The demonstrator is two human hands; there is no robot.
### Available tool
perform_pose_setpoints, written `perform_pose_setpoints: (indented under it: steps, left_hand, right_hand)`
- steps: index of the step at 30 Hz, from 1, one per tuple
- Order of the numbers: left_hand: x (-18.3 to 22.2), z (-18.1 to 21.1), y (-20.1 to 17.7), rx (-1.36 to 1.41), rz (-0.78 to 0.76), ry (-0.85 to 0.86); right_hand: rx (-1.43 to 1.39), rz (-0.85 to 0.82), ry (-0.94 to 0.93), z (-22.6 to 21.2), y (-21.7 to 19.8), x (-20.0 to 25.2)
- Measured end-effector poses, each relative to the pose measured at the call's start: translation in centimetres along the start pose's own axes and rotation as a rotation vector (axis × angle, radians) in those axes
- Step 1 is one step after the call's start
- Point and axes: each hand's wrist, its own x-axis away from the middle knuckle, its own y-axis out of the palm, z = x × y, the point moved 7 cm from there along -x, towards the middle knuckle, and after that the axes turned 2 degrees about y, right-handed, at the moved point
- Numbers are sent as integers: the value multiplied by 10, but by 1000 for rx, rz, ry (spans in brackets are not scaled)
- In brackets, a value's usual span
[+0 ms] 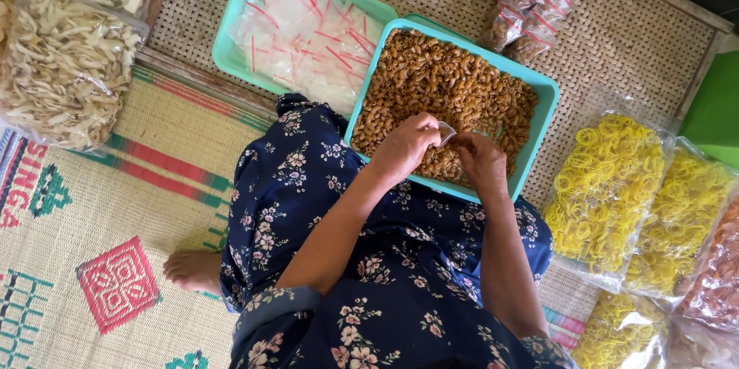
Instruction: The person sits on a mat and repeatedly scoops small brown snack pieces from a large tray into small plastic bags. The person seals each bag and places it aside, continuing the process with a steady rhythm.
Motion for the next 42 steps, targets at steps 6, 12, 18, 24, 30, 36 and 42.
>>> perform_pose_setpoints:
  steps: [6, 12, 18, 24, 30, 36, 42]
  left_hand:
    - [0, 7, 0, -20, -30, -16]
    - [-6, 33, -24, -31, -13, -16]
    - [-5, 30, -25, -15, -15, -21]
    - [-4, -9, -8, -51, -22, 26]
    - [-13, 1, -23, 0, -5, 113]
    - [-12, -13, -5, -32, 2, 144]
    - [-12, -26, 10, -79, -37, 163]
  right_hand:
    - [-58, 44, -48, -34, -41, 2]
    - [-146, 37, -195, -131, -87, -8]
    - [-141, 51, -152, -127, -93, -1]
    - [-22, -46, 70, -32, -55, 42]
    - [3, -63, 185, 13, -13, 62]
    - [-100, -8, 75, -18, -1, 49]
    - [-13, 116, -38, -15, 11, 35]
